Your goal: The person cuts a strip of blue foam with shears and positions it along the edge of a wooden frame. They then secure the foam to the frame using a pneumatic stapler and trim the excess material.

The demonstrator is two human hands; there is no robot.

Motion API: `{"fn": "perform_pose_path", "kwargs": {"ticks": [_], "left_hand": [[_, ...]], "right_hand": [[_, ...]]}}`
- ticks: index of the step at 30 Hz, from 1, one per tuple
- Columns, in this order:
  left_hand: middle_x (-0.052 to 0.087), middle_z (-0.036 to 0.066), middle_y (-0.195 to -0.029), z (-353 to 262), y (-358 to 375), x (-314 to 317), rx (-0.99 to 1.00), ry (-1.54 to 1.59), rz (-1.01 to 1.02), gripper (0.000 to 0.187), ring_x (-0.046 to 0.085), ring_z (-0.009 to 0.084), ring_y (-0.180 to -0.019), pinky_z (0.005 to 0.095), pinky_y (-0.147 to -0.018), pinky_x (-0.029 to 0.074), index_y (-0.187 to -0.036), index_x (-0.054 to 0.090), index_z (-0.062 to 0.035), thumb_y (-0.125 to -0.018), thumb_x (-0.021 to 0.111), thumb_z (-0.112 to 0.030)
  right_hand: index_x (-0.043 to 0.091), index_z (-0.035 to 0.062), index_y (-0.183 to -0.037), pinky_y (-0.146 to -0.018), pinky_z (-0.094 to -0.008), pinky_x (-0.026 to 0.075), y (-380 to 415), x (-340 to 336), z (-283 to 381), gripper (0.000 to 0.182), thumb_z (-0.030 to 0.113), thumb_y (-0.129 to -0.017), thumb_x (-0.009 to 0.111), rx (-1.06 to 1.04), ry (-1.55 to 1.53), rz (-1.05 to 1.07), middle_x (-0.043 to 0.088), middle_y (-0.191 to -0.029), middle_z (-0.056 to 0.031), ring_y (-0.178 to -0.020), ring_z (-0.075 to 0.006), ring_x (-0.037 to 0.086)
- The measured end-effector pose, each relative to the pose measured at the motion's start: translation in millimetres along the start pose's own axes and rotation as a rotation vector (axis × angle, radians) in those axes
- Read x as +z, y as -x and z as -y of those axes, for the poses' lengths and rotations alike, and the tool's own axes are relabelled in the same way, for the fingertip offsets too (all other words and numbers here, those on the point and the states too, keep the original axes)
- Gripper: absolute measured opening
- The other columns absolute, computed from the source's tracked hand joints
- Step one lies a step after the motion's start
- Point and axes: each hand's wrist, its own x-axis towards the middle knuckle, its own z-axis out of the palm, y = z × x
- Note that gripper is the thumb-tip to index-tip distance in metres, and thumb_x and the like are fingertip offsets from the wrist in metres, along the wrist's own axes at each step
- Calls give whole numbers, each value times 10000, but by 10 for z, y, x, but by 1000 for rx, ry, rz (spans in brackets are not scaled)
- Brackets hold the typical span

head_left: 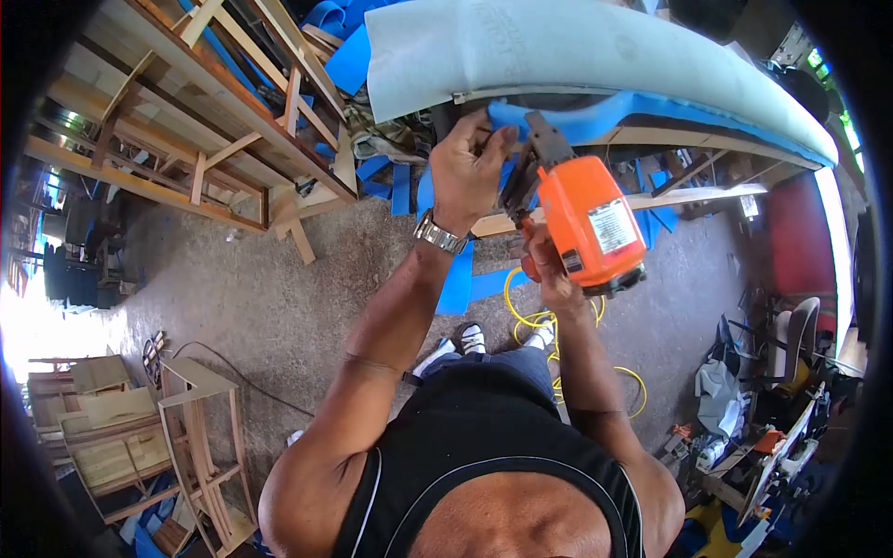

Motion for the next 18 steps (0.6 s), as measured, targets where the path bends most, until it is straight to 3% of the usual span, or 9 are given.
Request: {"fn": "perform_pose_path", "kwargs": {"ticks": [2, 8, 11, 12, 15, 16, 18], "left_hand": [[657, 20, -726, 60, 45, -8, 14, -111, -161, 191, 552, 35, -627, 223, -521, 442, -1028, 656, 14, -898, 708, -116], [614, 19, -641, -40, -70, -216, 173, -167, -310, 128, 525, 39, -565, 218, -508, 419, -880, 628, 2, -892, 712, -93], [639, 28, -667, -65, -100, -152, 137, -13, -298, 115, 573, 44, -598, 218, -521, 447, -872, 617, 6, -903, 694, -73], [646, 33, -675, -54, -103, -146, 139, 11, -294, 116, 587, 47, -610, 219, -526, 456, -874, 613, 7, -903, 694, -70], [664, 45, -696, 28, -123, -135, 153, 67, -287, 123, 618, 56, -640, 218, -542, 476, -881, 603, 11, -903, 697, -65], [668, 49, -701, 61, -129, -132, 162, 72, -284, 128, 622, 58, -644, 217, -548, 479, -885, 601, 14, -901, 700, -64], [672, 53, -708, 75, -123, -135, 158, 52, -283, 139, 626, 61, -648, 214, -555, 482, -891, 597, 18, -897, 709, -64]], "right_hand": [[612, 54, -1185, -817, -342, 528, -91, -61, 168, 370, 40, -839, 743, -56, -183, -28, 665, -1051, -53, -946, -181, 658], [652, 105, -1160, -811, -362, 542, -108, -41, 219, 364, 33, -818, 754, 63, 217, 8, 686, -1079, -70, -975, -231, 682], [664, 123, -1135, -824, -370, 549, -207, 106, 285, 356, 89, -802, 784, 198, -66, 2, 689, -1089, -67, -993, -237, 685], [668, 121, -1122, -825, -369, 551, -223, 178, 311, 349, 102, -796, 792, 269, -354, -48, 692, -1086, -67, -987, -237, 686], [671, 110, -1079, -811, -363, 557, -328, 212, 386, 325, 141, -785, 808, 204, -398, -105, 704, -1033, -68, -951, -228, 693], [671, 107, -1075, -806, -364, 558, -378, 220, 375, 322, 144, -787, 808, 1, -86, -116, 706, -1019, -67, -942, -225, 695], [642, 81, -1107, -635, -341, 510, -492, 229, 378, 301, 152, -842, 767, -225, 178, -115, 665, -922, -59, -756, -196, 655]]}}
